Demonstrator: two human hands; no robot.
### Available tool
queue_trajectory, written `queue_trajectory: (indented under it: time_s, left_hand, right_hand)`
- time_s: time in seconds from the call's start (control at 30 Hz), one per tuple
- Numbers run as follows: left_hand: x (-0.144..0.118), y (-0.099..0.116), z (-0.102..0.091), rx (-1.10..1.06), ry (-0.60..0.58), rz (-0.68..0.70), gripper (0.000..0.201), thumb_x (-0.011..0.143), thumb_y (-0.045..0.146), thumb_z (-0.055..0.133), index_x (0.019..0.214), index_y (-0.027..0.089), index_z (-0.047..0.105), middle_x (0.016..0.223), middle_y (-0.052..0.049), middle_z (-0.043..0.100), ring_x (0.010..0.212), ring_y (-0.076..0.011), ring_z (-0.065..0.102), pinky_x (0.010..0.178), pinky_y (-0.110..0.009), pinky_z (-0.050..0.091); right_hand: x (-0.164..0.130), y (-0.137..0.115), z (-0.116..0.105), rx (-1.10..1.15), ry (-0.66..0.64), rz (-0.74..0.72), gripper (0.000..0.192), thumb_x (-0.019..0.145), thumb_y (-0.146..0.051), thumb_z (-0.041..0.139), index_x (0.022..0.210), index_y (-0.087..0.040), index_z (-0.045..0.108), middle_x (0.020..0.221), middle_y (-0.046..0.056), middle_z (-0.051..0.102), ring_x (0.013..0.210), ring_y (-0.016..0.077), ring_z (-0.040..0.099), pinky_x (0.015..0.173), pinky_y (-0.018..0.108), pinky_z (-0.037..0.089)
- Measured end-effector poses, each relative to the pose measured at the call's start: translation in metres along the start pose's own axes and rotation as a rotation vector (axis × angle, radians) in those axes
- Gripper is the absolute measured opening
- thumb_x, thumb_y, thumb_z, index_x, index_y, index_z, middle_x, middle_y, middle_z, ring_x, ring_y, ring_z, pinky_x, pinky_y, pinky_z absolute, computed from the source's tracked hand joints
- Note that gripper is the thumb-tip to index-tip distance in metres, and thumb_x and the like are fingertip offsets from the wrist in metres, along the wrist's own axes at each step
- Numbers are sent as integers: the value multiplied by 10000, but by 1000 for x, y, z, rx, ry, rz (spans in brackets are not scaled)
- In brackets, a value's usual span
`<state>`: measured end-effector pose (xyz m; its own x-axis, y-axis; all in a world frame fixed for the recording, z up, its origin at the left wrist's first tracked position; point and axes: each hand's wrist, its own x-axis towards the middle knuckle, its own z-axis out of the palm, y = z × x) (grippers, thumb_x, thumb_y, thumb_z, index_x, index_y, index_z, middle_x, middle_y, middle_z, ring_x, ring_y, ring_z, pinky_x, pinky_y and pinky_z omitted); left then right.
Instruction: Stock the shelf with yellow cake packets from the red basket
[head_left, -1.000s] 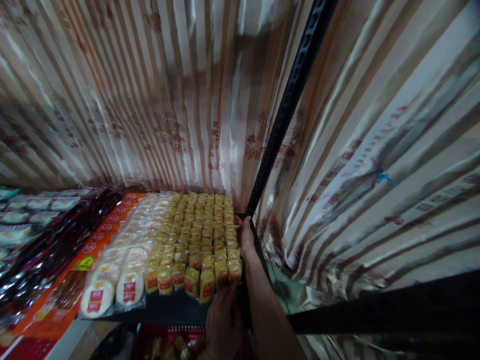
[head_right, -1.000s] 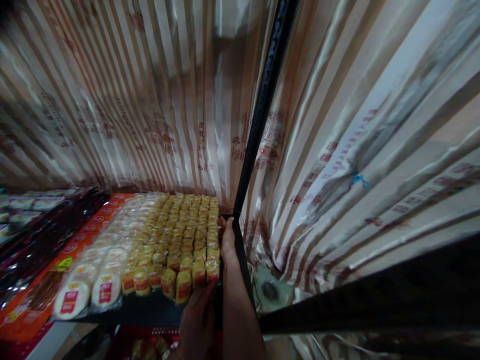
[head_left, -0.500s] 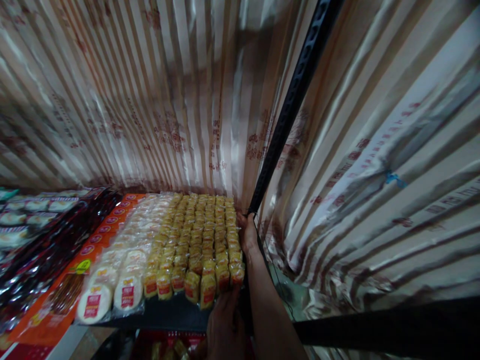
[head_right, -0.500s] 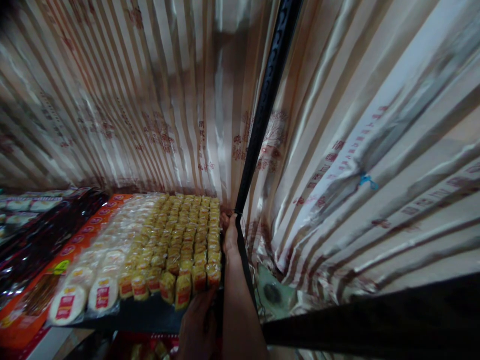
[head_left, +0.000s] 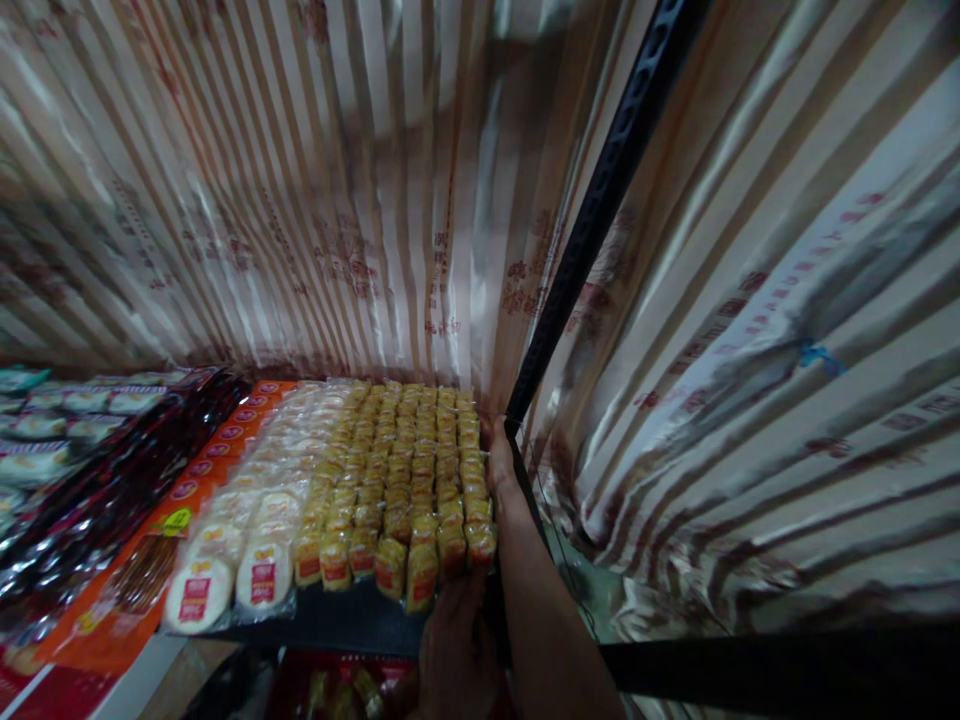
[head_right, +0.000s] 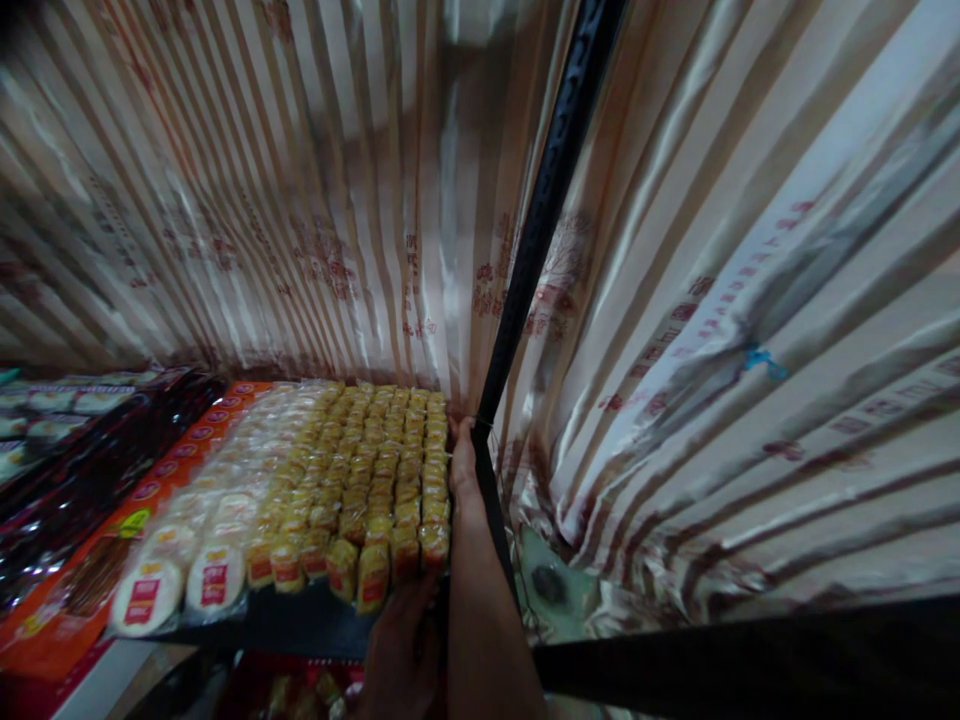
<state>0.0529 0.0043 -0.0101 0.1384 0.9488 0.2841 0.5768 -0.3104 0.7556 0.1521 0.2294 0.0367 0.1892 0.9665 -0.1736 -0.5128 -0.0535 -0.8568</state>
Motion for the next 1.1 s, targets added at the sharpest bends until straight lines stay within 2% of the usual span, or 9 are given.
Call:
queue_trajectory:
  time_s: [0.1, 0.23, 0.4, 0.47, 0.57, 0.67, 0.83, 0.93, 1.1]
  left_hand:
    - [3, 5, -7, -13, -45, -18, 586, 735, 49, 401, 1304, 155, 490, 1194, -105, 607, 1098, -194, 566, 961, -321, 474]
    - [4, 10, -13, -31, -72, -58, 600, 721, 43, 397, 1304, 156, 486, 1177, -103, 608, 1084, -191, 563, 955, -330, 472]
    - [2, 10, -15, -43, -42, -18, 581, 723, 55, 394, 1291, 140, 487, 1145, -108, 613, 1061, -185, 564, 943, -336, 471]
    - [1, 7, -14, -46, -25, 9, 551, 730, 71, 401, 1269, 126, 501, 1140, -118, 614, 1062, -193, 563, 942, -350, 470]
    - [-1, 2, -12, -50, 23, 56, 474, 774, 114, 389, 1230, 122, 522, 1115, -126, 622, 1049, -202, 566, 923, -377, 479]
    - [-3, 1, -11, -71, 72, 99, 438, 809, 141, 357, 1217, 102, 511, 1138, -145, 602, 1070, -205, 554, 917, -380, 482]
    - [-9, 12, -13, -112, 80, -38, 503, 770, 83, 350, 1262, 90, 453, 1235, -159, 514, 1096, -189, 541, 947, -349, 468]
    - [-10, 17, -12, -88, 110, -145, 605, 716, 36, 361, 1319, 74, 393, 1312, -169, 444, 1214, -200, 464, 1035, -349, 397]
    - [-8, 19, -9, -29, 83, -148, 609, 714, 24, 347, 1320, 58, 397, 1345, -181, 421, 1280, -214, 401, 1080, -362, 350]
  right_hand:
    - [-5, -9, 2, 41, 64, 84, 532, 839, -613, 332, 864, -212, 680, 932, 24, 730, 1112, 217, 580, 958, 380, 453]
    - [-31, -25, -4, 41, 278, -112, 406, 850, -510, 392, 880, -199, 652, 1068, 24, 688, 1131, 171, 561, 1023, 358, 393]
    - [-112, -21, -21, -90, 414, -375, 380, 786, -490, 504, 938, -166, 632, 1051, 75, 664, 995, 203, 607, 903, 386, 468]
    - [-151, -10, -31, -214, 449, -402, 367, 793, -484, 493, 921, -175, 644, 1017, 74, 664, 960, 209, 605, 873, 382, 467]
    - [-195, 9, -45, -406, 330, -366, 350, 794, -489, 507, 893, -197, 673, 969, 77, 668, 907, 220, 601, 837, 381, 462]
    - [-215, 19, -53, -559, 167, -387, 298, 785, -458, 548, 876, -216, 697, 938, 77, 667, 912, 229, 594, 868, 389, 447]
    - [-214, 24, -59, -692, 86, -435, 278, 799, -404, 541, 938, -224, 702, 979, 80, 657, 955, 220, 589, 895, 377, 446]
    - [-210, 28, -63, -766, 53, -497, 301, 832, -374, 493, 990, -208, 688, 1004, 85, 651, 965, 204, 591, 894, 359, 454]
    - [-209, 34, -70, -908, 20, -585, 312, 847, -330, 459, 1023, -197, 680, 1013, 89, 643, 971, 193, 593, 880, 336, 464]
